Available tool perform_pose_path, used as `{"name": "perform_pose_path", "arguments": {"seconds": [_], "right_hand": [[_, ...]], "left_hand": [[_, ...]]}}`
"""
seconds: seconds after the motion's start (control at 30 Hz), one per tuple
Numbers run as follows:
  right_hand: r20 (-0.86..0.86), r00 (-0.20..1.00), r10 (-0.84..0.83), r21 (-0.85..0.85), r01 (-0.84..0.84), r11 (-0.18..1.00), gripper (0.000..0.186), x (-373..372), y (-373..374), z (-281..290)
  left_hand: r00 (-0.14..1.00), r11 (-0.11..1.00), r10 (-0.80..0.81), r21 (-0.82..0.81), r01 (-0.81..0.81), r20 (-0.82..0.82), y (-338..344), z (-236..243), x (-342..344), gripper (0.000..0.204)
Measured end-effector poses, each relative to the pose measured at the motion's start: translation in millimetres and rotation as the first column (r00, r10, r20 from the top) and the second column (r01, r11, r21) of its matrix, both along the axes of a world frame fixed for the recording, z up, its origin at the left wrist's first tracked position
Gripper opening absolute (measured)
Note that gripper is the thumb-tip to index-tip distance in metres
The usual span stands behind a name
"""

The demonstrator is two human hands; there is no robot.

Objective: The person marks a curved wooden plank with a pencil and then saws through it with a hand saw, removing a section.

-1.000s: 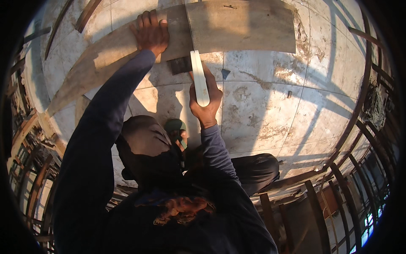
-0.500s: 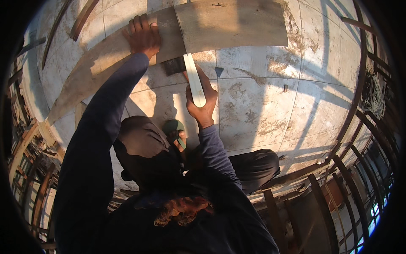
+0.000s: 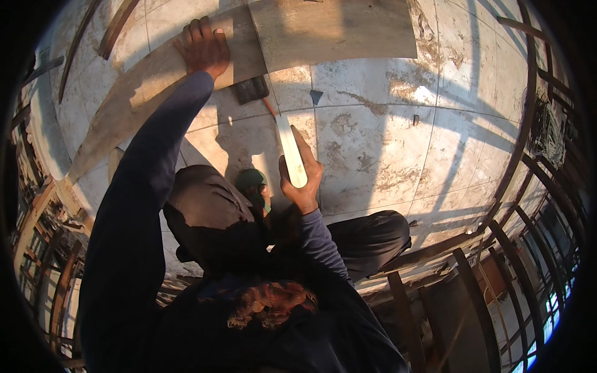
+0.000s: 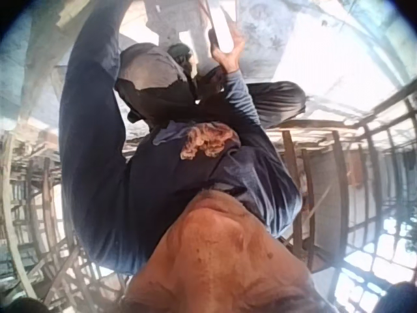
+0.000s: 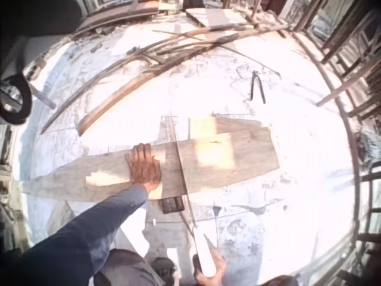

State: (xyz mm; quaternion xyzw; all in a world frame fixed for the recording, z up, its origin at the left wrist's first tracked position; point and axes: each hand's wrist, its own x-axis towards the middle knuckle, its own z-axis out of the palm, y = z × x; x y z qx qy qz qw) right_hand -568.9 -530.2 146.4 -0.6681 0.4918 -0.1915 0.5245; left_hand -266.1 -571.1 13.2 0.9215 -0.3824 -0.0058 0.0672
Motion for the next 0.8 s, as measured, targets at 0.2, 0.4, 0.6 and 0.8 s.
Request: {"name": "perform_pose_path", "arguments": {"seconds": [0.2,0.4,0.6,0.8], "right_hand": [[-0.024,0.997,0.073,0.173,-0.067,0.983,0.053,-96.4,50.4,56.6],[-0.002,1.0,0.004,0.068,-0.003,0.998,0.066,-87.6,68.2,43.3],[-0.056,0.998,0.024,0.08,-0.019,0.997,0.059,-120.6,69.7,66.9],[0.051,0.998,-0.028,-0.106,0.033,0.994,0.044,-0.9,-27.9,-17.1]], "left_hand": [[0.998,1.0,-0.008,0.022,0.007,0.067,-5.0,10.0,2.7,0.053],[0.995,0.994,-0.046,-0.096,0.055,0.089,-10.9,-1.7,3.6,0.049],[0.994,1.0,0.025,-0.017,-0.024,0.102,-5.7,1.2,10.8,0.05],[0.998,0.999,-0.021,-0.032,0.023,0.057,-27.7,7.4,-4.6,0.05]]}}
